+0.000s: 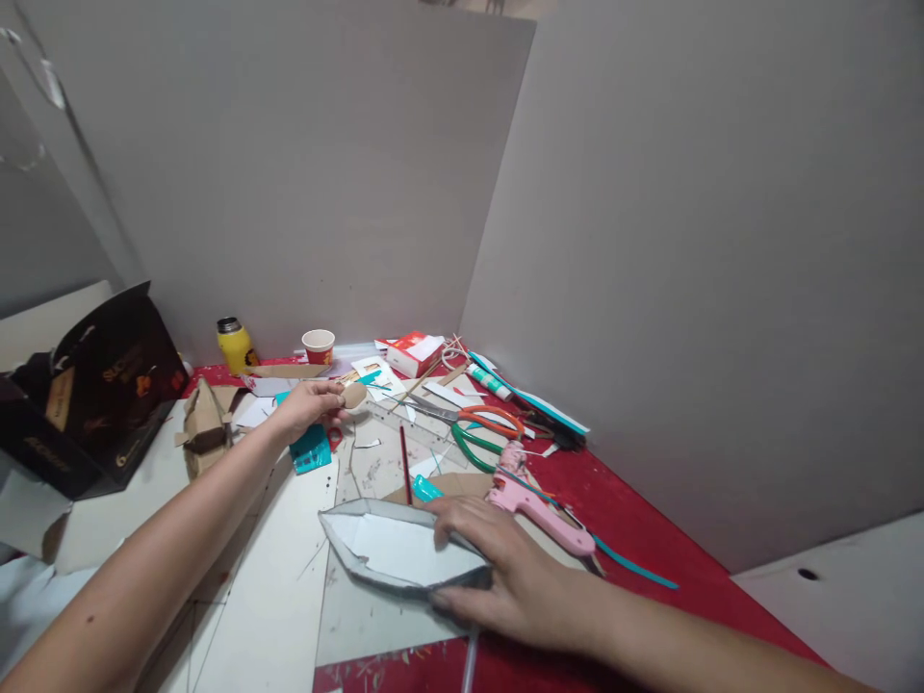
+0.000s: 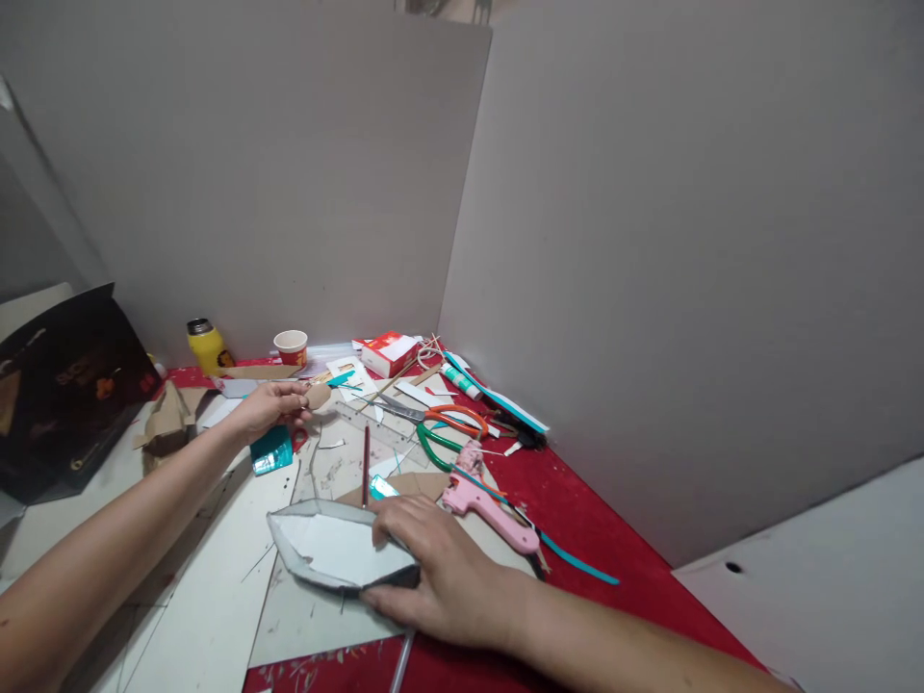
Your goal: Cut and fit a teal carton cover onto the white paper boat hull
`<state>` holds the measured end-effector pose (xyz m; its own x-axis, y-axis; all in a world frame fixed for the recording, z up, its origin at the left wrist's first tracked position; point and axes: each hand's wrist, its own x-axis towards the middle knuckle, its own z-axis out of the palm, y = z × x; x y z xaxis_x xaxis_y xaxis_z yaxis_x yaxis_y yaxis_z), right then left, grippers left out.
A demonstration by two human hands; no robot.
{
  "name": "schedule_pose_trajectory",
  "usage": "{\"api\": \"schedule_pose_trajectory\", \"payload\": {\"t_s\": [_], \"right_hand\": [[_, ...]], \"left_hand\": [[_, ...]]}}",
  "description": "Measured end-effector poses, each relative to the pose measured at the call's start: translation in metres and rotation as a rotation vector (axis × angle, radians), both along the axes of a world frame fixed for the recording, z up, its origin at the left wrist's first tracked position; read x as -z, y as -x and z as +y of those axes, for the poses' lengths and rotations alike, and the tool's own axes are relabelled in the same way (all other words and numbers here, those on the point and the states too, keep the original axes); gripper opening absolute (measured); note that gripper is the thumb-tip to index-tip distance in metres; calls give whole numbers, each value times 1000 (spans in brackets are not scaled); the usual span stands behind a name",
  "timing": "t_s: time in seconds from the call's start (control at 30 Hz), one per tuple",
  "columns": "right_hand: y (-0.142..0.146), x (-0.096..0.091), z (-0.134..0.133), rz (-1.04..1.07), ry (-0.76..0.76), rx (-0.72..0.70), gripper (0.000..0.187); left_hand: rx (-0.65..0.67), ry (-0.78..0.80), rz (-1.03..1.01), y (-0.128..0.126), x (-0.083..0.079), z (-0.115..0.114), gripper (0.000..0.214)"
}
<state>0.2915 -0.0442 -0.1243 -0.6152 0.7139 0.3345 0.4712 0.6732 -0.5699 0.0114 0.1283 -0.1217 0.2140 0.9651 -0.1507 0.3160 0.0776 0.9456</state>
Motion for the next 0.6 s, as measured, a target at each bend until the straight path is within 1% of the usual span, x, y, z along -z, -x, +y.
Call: {"api": "schedule_pose_trajectory", "payload": {"t_s": [0.07,0.17,0.23,0.3,0.37,0.43,0.5,0.6], "right_hand": [[2,2,0,2,-29,-27,32],[3,4,0,-16,-67,-37,32],[0,3,1,-28,-89,-23,30],[-3,2,2,-38,-114,-1,27],[-4,1,3,-49,-138,16,26],[-4,0,4,-58,-160,18,25],[-1,-1,5,-58,-178,12,25],[5,-1,6,-39,-207,-12,25]], "left_hand": [[-4,-28,-37,-5,-4,-4,34],[-53,-130,-52,-7,-15,-8,34],[-140,-214,-23,-1,-23,-11,35],[-264,-286,36,11,-27,-15,34],[-387,-334,123,26,-25,-22,33],[-478,-354,233,40,-20,-32,34],[-536,-361,351,48,-14,-42,41],[-569,-362,484,52,-6,-54,61]]}}
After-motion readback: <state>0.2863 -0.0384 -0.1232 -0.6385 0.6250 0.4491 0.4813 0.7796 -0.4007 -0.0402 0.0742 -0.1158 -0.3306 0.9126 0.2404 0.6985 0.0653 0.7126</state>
